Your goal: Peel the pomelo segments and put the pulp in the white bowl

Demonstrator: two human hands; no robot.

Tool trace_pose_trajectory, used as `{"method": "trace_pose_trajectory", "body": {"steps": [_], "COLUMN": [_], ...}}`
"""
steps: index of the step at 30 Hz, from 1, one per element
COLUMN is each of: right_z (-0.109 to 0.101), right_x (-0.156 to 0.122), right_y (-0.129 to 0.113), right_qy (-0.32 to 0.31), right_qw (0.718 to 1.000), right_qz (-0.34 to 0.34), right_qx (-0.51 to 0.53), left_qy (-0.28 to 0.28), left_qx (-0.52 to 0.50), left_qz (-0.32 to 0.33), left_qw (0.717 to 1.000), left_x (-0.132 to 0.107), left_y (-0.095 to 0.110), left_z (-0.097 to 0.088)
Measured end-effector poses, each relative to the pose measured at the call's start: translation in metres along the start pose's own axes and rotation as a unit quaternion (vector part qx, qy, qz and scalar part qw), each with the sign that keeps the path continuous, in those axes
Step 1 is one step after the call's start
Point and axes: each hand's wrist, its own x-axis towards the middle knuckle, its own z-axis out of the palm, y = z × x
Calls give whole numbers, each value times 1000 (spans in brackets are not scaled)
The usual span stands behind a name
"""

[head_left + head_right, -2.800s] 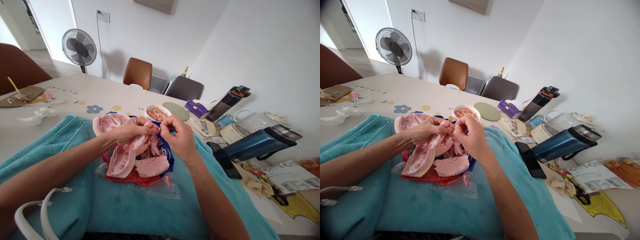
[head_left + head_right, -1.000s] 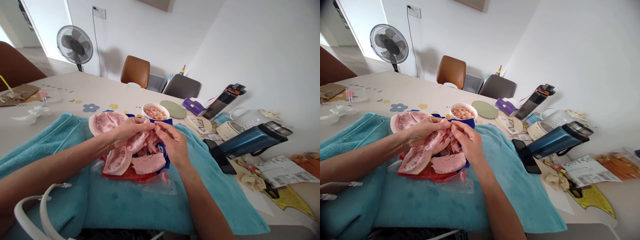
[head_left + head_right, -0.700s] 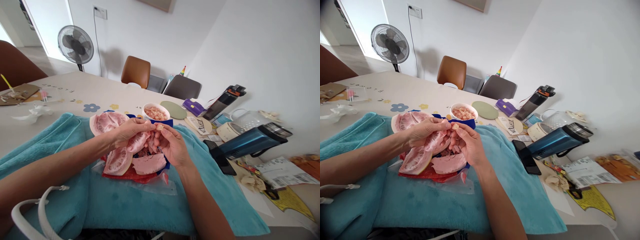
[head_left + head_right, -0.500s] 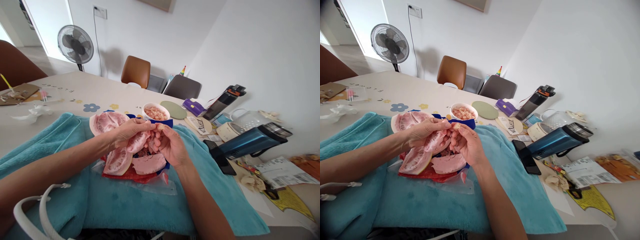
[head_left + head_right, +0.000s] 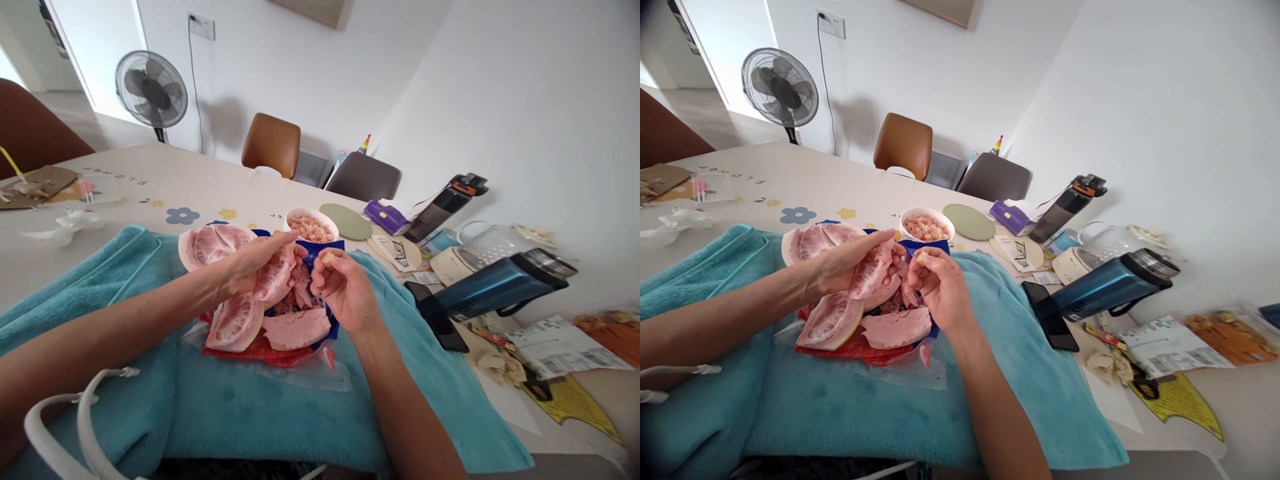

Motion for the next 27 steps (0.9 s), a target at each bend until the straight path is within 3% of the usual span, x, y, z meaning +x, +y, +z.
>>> {"method": "trace_pose_trajectory", "body": {"steps": [4,7,9,14,17,22,27], "right_z": [-5,-12,-18,-36,-46,-49,-22], "right_x": [9,35,60,121,139,127,68], "right_y": [-27,-50,-59,-53,-44,-44,-51], "right_qy": [48,97,115,71,90,134,139], "right_qw": [990,959,933,882,874,879,892], "right_qz": [-105,-186,-202,-85,-41,-87,-186], "right_qx": [-86,-191,-273,-459,-476,-448,-389], "left_qy": [27,57,79,100,94,89,96], "left_qx": [-27,-27,-22,-18,-18,6,-16], "left_qz": [-6,-20,-26,-23,-12,-5,-2], "left_qw": [999,998,996,994,995,996,995], "left_x": [0,-1,-2,-1,1,4,3], "left_y": [5,7,7,8,8,5,3], "left_z": [1,2,3,2,1,-2,1]}}
